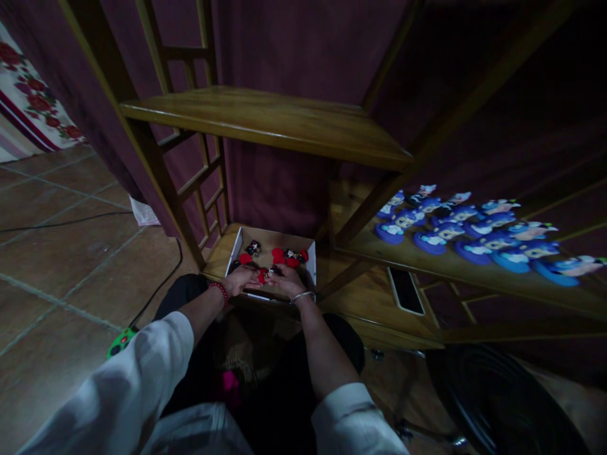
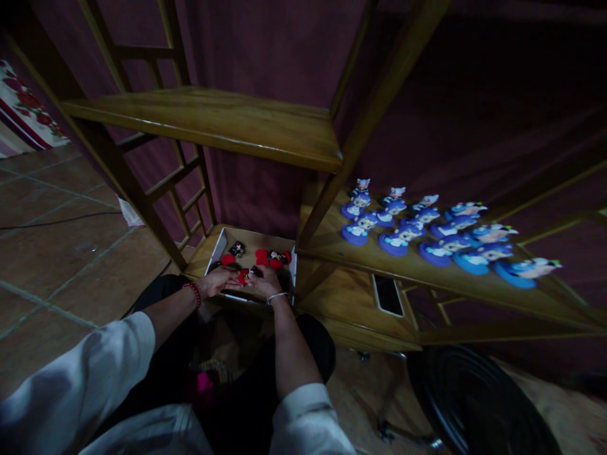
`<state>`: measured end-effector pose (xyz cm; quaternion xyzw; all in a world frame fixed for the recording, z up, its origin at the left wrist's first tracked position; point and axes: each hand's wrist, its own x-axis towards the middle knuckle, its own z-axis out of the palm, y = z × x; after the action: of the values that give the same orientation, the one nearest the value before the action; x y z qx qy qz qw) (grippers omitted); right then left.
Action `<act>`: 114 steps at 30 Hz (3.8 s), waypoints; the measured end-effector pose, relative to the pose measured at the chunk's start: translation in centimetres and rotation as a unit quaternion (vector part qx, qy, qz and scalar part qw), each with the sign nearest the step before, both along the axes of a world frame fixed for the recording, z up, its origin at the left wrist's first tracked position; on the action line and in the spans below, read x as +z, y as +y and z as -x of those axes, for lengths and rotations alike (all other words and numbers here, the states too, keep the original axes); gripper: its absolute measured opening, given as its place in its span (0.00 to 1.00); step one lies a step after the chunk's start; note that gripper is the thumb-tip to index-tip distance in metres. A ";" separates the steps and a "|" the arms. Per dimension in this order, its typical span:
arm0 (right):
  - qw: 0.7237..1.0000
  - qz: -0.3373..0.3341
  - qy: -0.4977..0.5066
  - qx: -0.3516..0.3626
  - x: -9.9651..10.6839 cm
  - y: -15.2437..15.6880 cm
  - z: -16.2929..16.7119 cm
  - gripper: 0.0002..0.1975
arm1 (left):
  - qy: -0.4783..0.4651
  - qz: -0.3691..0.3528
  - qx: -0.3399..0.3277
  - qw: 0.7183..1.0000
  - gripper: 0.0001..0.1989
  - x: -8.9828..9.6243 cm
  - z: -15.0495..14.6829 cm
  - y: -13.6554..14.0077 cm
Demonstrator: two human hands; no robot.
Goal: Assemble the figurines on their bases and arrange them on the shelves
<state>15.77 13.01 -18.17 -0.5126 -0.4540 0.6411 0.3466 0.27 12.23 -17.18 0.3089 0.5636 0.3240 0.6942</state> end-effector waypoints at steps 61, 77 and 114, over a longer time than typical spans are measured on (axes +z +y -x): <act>0.921 -0.245 -0.301 0.038 -0.7 0.5 -0.7 0.12 | 0.112 0.024 -0.001 0.993 0.09 -0.4 -1.1 0.3; 0.912 -0.276 -0.300 0.040 -1.3 0.4 -1.4 0.11 | 0.082 -0.003 0.007 0.997 0.10 -0.4 -0.9 0.0; 0.906 -0.288 -0.305 0.058 -0.8 0.8 -0.4 0.12 | 0.120 0.000 -0.010 0.993 0.09 -0.3 -1.1 0.1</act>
<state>16.12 13.86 -18.96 -0.5340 -0.7310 0.3142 0.2859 1.39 12.35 -17.48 0.3511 0.6396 0.2772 0.6251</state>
